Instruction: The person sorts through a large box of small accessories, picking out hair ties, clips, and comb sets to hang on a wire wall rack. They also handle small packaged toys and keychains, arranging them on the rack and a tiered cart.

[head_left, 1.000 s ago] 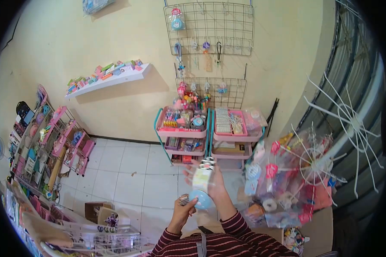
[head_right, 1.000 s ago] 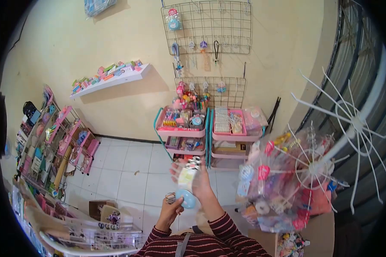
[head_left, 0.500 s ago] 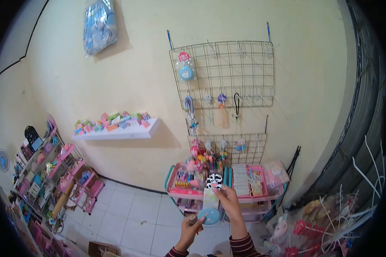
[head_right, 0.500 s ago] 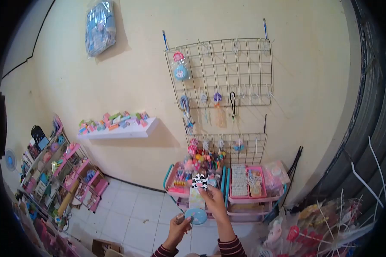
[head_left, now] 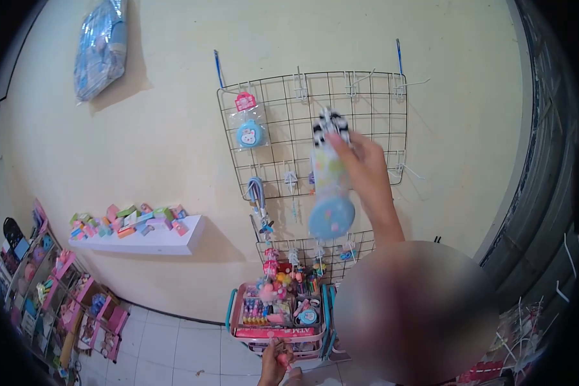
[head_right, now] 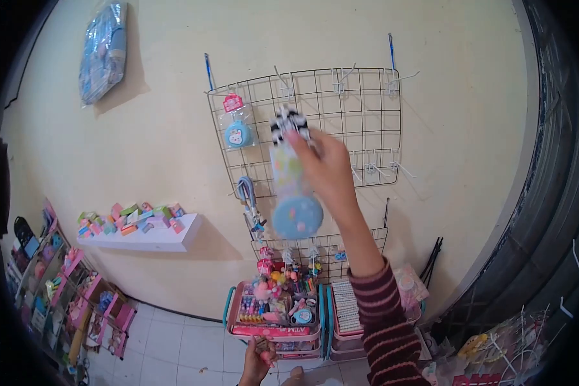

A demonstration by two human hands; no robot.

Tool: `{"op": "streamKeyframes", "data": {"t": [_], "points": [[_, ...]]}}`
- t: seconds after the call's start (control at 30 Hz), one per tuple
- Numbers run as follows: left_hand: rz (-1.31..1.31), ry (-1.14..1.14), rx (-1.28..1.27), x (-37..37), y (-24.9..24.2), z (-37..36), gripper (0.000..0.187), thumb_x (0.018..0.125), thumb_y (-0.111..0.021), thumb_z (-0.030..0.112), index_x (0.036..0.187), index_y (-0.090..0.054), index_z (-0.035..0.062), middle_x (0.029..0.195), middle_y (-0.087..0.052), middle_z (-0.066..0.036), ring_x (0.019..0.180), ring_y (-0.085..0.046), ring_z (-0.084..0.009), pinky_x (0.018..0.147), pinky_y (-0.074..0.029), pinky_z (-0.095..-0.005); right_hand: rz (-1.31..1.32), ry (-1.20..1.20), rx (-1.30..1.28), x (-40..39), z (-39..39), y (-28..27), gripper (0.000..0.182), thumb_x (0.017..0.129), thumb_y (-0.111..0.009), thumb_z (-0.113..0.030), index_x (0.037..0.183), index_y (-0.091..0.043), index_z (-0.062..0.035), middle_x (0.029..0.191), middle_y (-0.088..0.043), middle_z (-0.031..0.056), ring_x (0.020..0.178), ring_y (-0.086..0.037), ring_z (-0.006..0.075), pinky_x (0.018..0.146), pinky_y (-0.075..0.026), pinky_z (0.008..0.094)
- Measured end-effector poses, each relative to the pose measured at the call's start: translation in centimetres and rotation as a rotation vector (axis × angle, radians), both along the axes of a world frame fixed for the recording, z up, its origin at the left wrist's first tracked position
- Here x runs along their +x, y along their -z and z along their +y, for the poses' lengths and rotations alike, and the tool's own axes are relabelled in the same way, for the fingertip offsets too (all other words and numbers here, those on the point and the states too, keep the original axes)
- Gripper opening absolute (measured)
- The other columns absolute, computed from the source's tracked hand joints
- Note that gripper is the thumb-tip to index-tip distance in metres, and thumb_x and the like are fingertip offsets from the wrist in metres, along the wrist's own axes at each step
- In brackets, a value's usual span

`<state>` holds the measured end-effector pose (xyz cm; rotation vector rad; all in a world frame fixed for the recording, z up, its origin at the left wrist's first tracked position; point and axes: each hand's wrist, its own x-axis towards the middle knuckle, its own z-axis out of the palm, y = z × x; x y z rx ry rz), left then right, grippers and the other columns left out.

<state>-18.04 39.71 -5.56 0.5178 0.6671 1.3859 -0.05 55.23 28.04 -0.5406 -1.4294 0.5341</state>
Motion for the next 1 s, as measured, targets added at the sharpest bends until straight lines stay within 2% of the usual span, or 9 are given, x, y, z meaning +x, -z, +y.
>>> {"op": "streamKeyframes", "data": {"t": [0.07, 0.27, 0.33, 0.37, 0.53, 0.6, 0.63, 0.7, 1.0], "points": [[-0.032, -0.018, -0.014, -1.4, 0.1, 2.6, 0.047, 0.083, -0.030, 0.046, 0.090, -0.048, 0.0036, 0.060, -0.048, -0.006, 0.043, -0.037, -0.0125, 0.043, -0.030, -0.0246, 0.001, 0.025, 0.053, -1.0, 2.5, -2.7, 0.028, 0.077, -0.054, -0.027, 0.085, -0.057, 0.0004, 0.058, -0.054, 0.0024, 0.050, -0.046, 0.0034, 0.040, -0.034, 0.0186], [-0.033, -0.029, 0.066, -4.4, -2.9, 8.1, 0.045, 0.083, -0.030, 0.044, 0.094, -0.047, 0.0040, 0.061, -0.047, -0.006, 0.044, -0.037, -0.0127, 0.044, -0.030, -0.0242, -0.093, 0.169, 0.074, -2.5, 11.0, -7.1, 0.033, 0.076, -0.053, -0.032, 0.081, -0.060, 0.0003, 0.064, -0.057, 0.0074, 0.055, -0.051, 0.0091, 0.051, -0.040, 0.0225], [0.088, 0.013, 0.179, -5.5, -3.1, 9.6, 0.044, 0.084, -0.029, 0.042, 0.094, -0.047, 0.0026, 0.062, -0.047, -0.006, 0.045, -0.038, -0.0130, 0.044, -0.031, -0.0249, -0.073, 0.276, 0.081, -2.2, 12.4, -7.8, 0.034, 0.075, -0.053, -0.033, 0.081, -0.060, -0.0001, 0.066, -0.057, 0.0089, 0.058, -0.051, 0.0114, 0.055, -0.040, 0.0241], [0.129, 0.059, 0.227, -5.9, -3.3, 10.1, 0.045, 0.085, -0.028, 0.041, 0.094, -0.046, 0.0015, 0.063, -0.047, -0.006, 0.046, -0.039, -0.0134, 0.044, -0.032, -0.0254, -0.056, 0.231, 0.077, -2.0, 12.9, -7.9, 0.035, 0.073, -0.055, -0.033, 0.080, -0.060, 0.0008, 0.066, -0.057, 0.0094, 0.060, -0.052, 0.0129, 0.055, -0.040, 0.0256], [0.140, 0.159, 0.179, -7.3, -0.8, 13.8, 0.046, 0.085, -0.027, 0.042, 0.093, -0.046, 0.0010, 0.063, -0.047, -0.007, 0.046, -0.040, -0.0140, 0.044, -0.033, -0.0248, -0.088, 0.253, -0.019, -1.7, 13.1, -8.0, 0.034, 0.072, -0.057, -0.031, 0.076, -0.059, 0.0032, 0.065, -0.057, 0.0081, 0.059, -0.051, 0.0128, 0.055, -0.039, 0.0246], [0.004, 0.282, 0.150, -7.4, -0.4, 14.7, 0.046, 0.084, -0.028, 0.043, 0.092, -0.046, 0.0013, 0.064, -0.048, -0.007, 0.046, -0.040, -0.0136, 0.043, -0.032, -0.0247, -0.126, 0.277, -0.037, -1.5, 12.7, -7.9, 0.034, 0.071, -0.057, -0.030, 0.075, -0.059, 0.0040, 0.065, -0.056, 0.0079, 0.059, -0.051, 0.0128, 0.055, -0.039, 0.0244], [0.002, 0.300, 0.142, -7.2, -0.5, 15.0, 0.046, 0.084, -0.028, 0.043, 0.092, -0.046, 0.0013, 0.064, -0.048, -0.007, 0.046, -0.040, -0.0136, 0.043, -0.032, -0.0247, -0.151, 0.286, -0.050, -1.6, 12.0, -8.2, 0.031, 0.073, -0.056, -0.029, 0.073, -0.059, 0.0012, 0.063, -0.055, 0.0045, 0.057, -0.049, 0.0089, 0.052, -0.037, 0.0210], [0.154, 0.228, 0.168, -6.4, -1.2, 15.8, 0.045, 0.084, -0.028, 0.043, 0.092, -0.046, 0.0020, 0.065, -0.048, -0.008, 0.046, -0.041, -0.0134, 0.043, -0.033, -0.0247, -0.180, 0.313, -0.068, -1.5, 11.1, -8.6, 0.028, 0.074, -0.056, -0.029, 0.070, -0.059, -0.0016, 0.061, -0.054, 0.0011, 0.054, -0.047, 0.0050, 0.049, -0.034, 0.0177], [0.035, 0.172, -0.024, -5.8, -1.5, 16.3, 0.043, 0.085, -0.029, 0.042, 0.094, -0.045, 0.0039, 0.067, -0.049, -0.008, 0.047, -0.042, -0.0150, 0.044, -0.034, -0.0240, -0.120, 0.191, -0.119, -2.0, 10.8, -10.4, 0.022, 0.073, -0.056, -0.023, 0.074, -0.058, -0.0012, 0.063, -0.053, 0.0020, 0.051, -0.046, 0.0063, 0.047, -0.035, 0.0201]]}}
